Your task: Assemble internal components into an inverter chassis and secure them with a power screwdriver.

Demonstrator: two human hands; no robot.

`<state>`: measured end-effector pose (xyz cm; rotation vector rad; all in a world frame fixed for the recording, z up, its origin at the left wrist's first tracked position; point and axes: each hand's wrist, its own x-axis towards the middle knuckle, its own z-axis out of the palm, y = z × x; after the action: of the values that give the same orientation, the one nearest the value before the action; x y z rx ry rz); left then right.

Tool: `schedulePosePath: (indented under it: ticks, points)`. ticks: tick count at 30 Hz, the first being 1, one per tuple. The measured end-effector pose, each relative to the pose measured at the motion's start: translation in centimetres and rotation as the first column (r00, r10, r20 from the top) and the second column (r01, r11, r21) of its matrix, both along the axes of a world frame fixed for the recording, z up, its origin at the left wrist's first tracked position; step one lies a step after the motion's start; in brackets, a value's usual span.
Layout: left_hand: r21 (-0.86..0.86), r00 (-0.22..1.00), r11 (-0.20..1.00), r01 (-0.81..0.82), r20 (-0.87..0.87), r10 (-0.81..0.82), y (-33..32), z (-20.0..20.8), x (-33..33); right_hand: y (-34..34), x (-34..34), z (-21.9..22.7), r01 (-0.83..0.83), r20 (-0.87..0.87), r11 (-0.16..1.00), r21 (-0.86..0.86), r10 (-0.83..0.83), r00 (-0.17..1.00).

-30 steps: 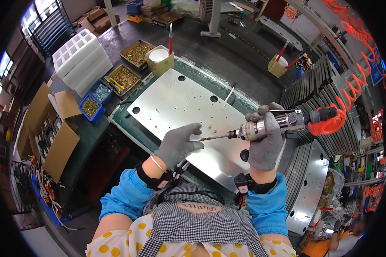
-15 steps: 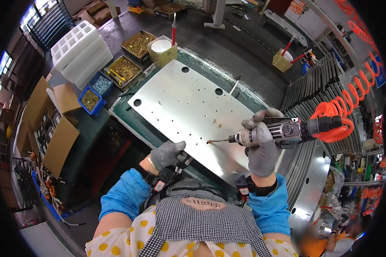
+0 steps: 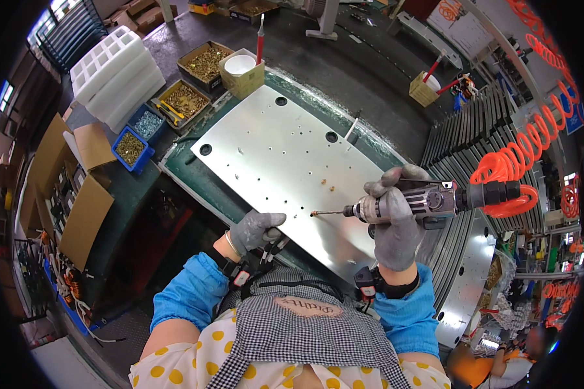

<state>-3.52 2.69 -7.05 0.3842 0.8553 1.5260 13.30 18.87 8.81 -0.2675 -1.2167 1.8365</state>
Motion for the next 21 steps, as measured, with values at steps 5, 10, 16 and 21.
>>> schedulePosePath:
  ticks: [5, 10, 16, 21]
  points:
    - [0.045, 0.999, 0.998, 0.041, 0.022, -0.042, -0.2, 0.1, -0.1, -1.1, 0.2, 0.5, -0.074, -0.012, 0.997, -0.013, 0.074, 0.997]
    - [0.027, 0.994, 0.996, 0.081, 0.077, -0.083, -0.3, 0.3, -0.4, -1.8, -0.6, 0.8, -0.158, 0.047, 0.987, 0.017, 0.157, 0.986]
    - [-0.003, 0.996, 0.998, 0.069, 0.054, -0.069, -0.6, 0.6, -0.2, -1.4, -2.2, 0.9, -0.218, 0.228, 0.965, 0.144, 0.182, 0.956]
    - [-0.011, 0.987, 0.989, 0.147, -0.068, -0.147, -0.7, -0.4, -1.0, -2.0, -2.7, 1.1, -0.278, 0.3, 0.938, 0.207, 0.21, 0.93]
